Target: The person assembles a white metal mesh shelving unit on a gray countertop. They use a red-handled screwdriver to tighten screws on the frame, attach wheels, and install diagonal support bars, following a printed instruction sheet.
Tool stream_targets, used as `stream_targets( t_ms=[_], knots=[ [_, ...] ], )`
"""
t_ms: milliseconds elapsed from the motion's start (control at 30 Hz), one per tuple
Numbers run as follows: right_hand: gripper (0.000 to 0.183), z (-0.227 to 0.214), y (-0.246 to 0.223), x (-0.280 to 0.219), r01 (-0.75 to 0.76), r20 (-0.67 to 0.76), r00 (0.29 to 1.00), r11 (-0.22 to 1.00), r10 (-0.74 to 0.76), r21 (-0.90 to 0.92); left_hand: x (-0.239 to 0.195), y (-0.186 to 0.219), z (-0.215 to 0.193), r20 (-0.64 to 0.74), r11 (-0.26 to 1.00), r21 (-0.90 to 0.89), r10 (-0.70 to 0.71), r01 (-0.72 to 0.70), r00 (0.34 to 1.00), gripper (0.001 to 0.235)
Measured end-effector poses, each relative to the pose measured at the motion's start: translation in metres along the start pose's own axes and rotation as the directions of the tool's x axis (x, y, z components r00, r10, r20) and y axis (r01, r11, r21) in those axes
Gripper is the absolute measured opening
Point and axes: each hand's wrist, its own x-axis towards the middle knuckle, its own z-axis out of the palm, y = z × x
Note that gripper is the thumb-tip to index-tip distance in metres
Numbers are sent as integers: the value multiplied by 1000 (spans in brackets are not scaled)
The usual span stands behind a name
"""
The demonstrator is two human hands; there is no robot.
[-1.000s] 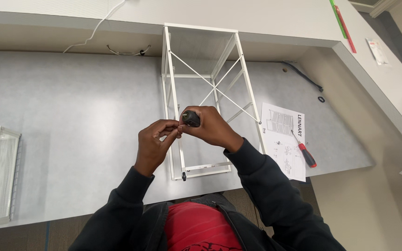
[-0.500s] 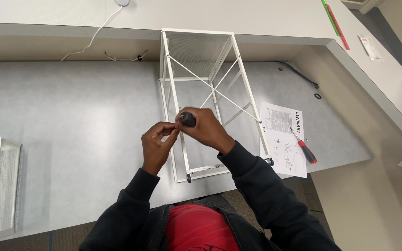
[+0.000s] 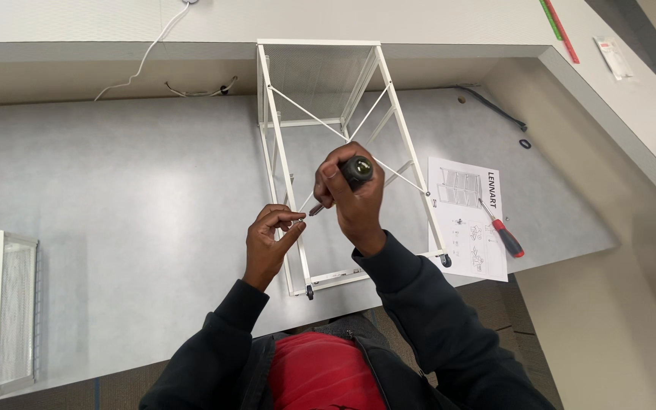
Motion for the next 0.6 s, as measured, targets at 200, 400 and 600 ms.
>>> stream_targets(
  t_ms=[200,400,600],
  knots=[
    [21,1,30,-7,-53,-16,998,999,53,13,-1,-6,1,-3,1000,-16,-18,18,1000,23],
    [23,2,41,-10,-46,-29,998,999,47,18,1,9,-1,0,1000,11,-10,10,1000,21],
    [23,3,36,-7,-30,-27,999,1000,30,5,-1,1,-2,6,1000,13,-10,10,1000,21]
  ],
)
